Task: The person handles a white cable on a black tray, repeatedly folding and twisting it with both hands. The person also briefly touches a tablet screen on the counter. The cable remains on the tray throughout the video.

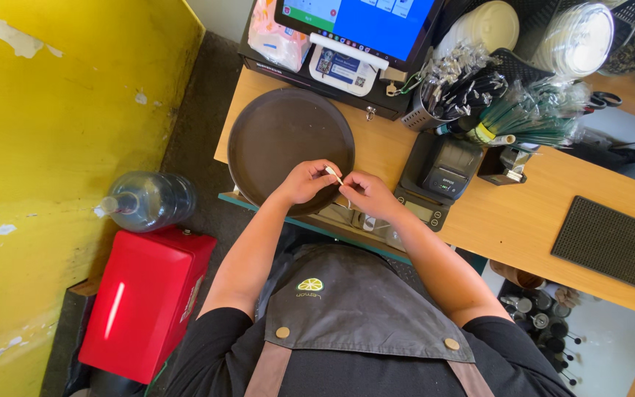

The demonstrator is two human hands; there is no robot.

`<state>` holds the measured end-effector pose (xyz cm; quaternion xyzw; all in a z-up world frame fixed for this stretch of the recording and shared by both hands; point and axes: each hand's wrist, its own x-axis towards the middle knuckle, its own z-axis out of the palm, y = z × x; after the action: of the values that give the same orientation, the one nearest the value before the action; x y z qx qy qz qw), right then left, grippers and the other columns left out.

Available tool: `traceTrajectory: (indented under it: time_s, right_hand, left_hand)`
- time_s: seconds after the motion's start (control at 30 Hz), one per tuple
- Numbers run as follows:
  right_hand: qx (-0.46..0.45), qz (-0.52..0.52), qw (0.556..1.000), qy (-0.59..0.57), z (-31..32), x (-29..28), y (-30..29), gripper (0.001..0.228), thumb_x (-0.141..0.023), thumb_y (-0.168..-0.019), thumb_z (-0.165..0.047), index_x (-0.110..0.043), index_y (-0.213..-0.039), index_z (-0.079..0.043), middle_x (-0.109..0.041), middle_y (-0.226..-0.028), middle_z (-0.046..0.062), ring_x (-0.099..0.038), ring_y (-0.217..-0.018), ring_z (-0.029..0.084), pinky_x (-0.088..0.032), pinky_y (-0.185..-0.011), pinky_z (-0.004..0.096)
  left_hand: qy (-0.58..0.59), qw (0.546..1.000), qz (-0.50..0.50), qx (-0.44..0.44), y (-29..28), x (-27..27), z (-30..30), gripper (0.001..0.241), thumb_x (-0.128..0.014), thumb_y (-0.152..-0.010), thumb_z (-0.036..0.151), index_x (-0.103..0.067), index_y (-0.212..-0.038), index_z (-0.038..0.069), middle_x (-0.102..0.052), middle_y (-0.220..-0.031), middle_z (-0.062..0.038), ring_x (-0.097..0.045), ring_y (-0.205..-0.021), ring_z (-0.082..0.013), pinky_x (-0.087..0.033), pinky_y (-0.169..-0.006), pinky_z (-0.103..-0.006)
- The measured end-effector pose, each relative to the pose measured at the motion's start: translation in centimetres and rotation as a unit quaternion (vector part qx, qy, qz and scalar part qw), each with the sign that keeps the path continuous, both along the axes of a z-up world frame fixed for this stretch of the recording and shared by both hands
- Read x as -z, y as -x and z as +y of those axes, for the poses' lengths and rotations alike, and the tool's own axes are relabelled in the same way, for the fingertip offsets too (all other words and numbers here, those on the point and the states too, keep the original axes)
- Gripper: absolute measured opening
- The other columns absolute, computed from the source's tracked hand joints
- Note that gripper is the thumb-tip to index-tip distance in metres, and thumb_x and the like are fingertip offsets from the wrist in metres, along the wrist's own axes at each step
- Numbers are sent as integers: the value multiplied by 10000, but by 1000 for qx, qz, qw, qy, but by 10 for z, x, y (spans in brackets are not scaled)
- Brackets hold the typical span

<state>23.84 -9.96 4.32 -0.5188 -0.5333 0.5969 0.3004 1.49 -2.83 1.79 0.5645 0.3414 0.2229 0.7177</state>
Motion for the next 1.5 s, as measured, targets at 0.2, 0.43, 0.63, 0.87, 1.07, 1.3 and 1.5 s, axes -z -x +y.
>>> traceTrajectory:
  time_s: [0.2, 0.43, 0.63, 0.87, 1.07, 1.3, 1.5]
  right_hand:
    - [21, -33, 999, -16, -2, 1, 3, 185, -675, -981, -207, -645, -927, -32, -609, -758, -26, -540, -667, 48, -450, -578, 253]
    - [73, -95, 992, -44, -1, -3, 18, 230, -669, -985, -253, -685, -898, -41, -611, -678, -13, -542, -623, 60, -451, -557, 251]
    - [147, -116, 982, 17, 1, -20, 39, 275, -713, -934, -291, -690, -846, -31, -627, -605, 3, -572, -527, 76, -437, -494, 264]
    - [223, -101, 969, 33, 1, -24, 56, 289, -753, -913, -299, -705, -851, -20, -609, -628, -14, -535, -556, 58, -411, -494, 257]
    - [223, -91, 970, 40, 2, -22, 50, 262, -724, -941, -273, -713, -881, -19, -575, -631, -28, -463, -553, 56, -361, -487, 266]
    - [224, -86, 970, 39, 4, -20, 50, 234, -704, -952, -263, -727, -897, -36, -574, -642, -41, -455, -567, 42, -358, -499, 247]
    - [222, -85, 971, 34, 5, -2, 44, 287, -701, -980, -289, -707, -867, -25, -553, -652, -42, -432, -583, 40, -340, -507, 249]
  left_hand:
    - [-39, 999, -3, 34, 4, -1, 4, 227, -657, -998, 116, -713, -1199, 27, -738, -1009, -18, -645, -903, -83, -532, -843, -266]
    - [-34, 991, -36, 124, 12, 7, 19, 409, -433, -1121, 257, -601, -1411, 23, -738, -1085, -65, -686, -1059, -136, -526, -1004, -305]
    - [59, 982, -102, 150, 18, 17, 30, 469, -360, -1145, 315, -591, -1431, 23, -726, -1191, -77, -681, -1139, -164, -540, -1046, -336]
    - [103, 974, -135, 149, 24, 19, 40, 408, -399, -1144, 253, -627, -1361, -8, -698, -1222, -107, -669, -1158, -190, -541, -1044, -356]
    - [121, 970, -149, 153, 24, 9, 42, 379, -429, -1137, 231, -631, -1346, -13, -691, -1230, -105, -666, -1149, -182, -542, -1038, -347]
    - [110, 974, -119, 158, 24, 3, 45, 371, -480, -1116, 225, -629, -1365, -7, -707, -1193, -97, -668, -1118, -168, -542, -1029, -333]
    - [143, 974, -124, 124, 29, 24, 45, 342, -567, -1086, 201, -660, -1352, 7, -719, -1098, -96, -685, -1049, -158, -547, -988, -313]
